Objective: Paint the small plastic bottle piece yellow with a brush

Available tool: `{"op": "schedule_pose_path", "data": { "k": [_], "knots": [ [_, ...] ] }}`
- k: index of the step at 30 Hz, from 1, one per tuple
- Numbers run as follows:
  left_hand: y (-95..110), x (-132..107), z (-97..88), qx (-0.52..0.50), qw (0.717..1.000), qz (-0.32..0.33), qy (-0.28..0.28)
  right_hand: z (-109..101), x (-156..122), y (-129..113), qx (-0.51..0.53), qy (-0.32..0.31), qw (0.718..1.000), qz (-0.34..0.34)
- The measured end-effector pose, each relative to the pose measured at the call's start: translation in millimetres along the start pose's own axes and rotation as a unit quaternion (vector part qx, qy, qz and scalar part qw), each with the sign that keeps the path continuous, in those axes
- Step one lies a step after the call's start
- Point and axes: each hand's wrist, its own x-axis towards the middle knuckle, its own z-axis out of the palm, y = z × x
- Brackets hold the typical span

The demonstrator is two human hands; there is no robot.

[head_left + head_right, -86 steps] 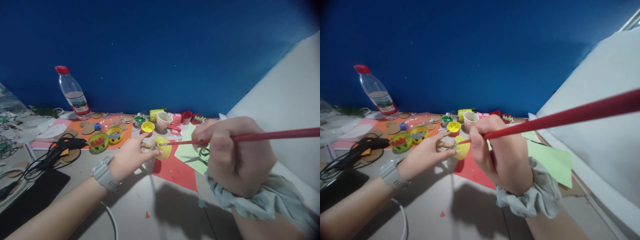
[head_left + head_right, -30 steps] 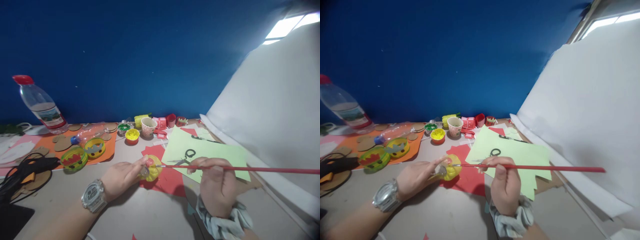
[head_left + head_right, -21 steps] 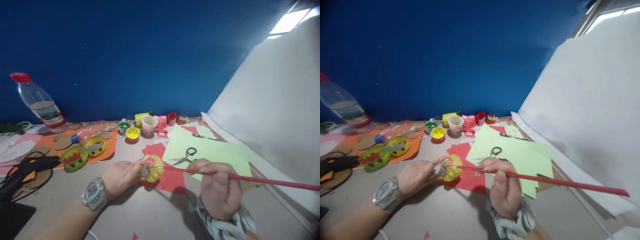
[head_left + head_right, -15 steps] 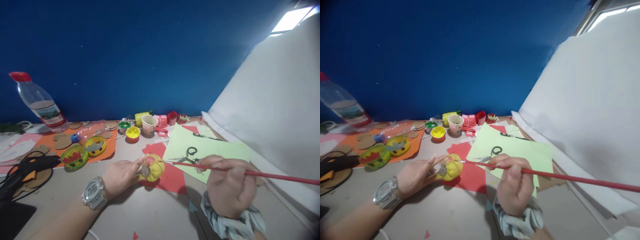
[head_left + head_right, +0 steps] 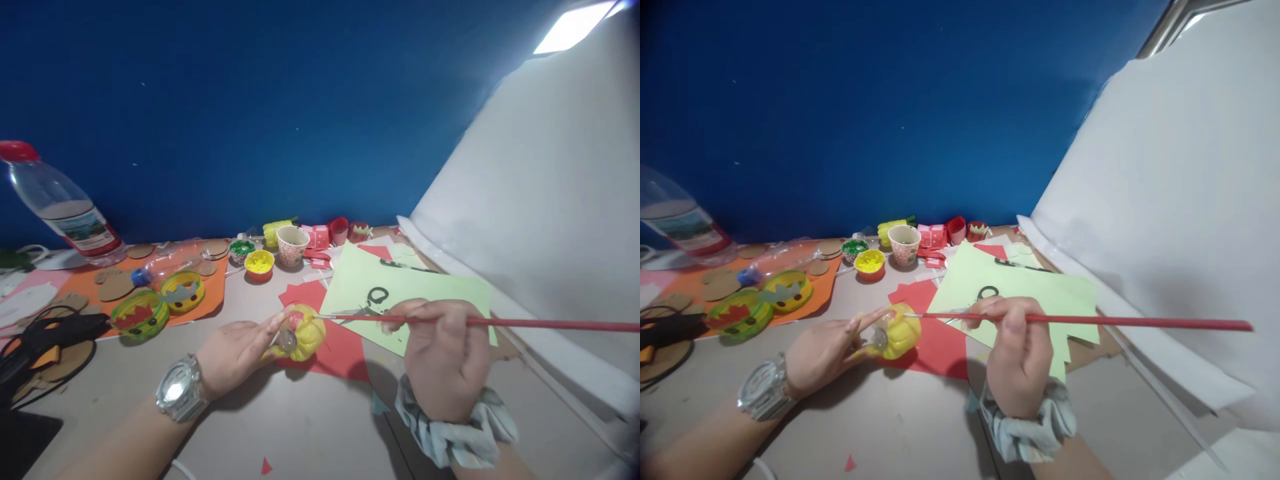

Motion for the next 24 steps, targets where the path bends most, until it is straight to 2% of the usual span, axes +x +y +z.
{"op": "schedule_pose_path", "data": {
  "k": [2, 7, 14, 21, 24],
  "knots": [
    [0.0, -0.3, 0.4, 0.004, 1.0, -0.004, 0.005, -0.9, 2.0, 0.7, 0.001, 0.023, 1.0, 0.019],
    [0.3, 1.0, 0.0, 0.015, 0.999, 0.015, 0.025, -3.9, 4.4, 2.9, 0.007, -0.008, 0.996, 0.087],
    [1.0, 3.8, -1.3, 0.034, 0.998, 0.032, 0.046, -7.1, 8.0, 6.3, -0.009, 0.004, 0.99, 0.138],
    [-0.4, 2.5, -1.0, 0.025, 0.997, 0.046, 0.058, -7.6, 13.9, 8.8, -0.027, 0.036, 0.99, 0.131],
    [-0.1, 2.9, -2.1, 0.021, 0.997, 0.038, 0.058, -7.8, 14.9, 9.4, -0.004, 0.023, 0.988, 0.151]
  ]
}}
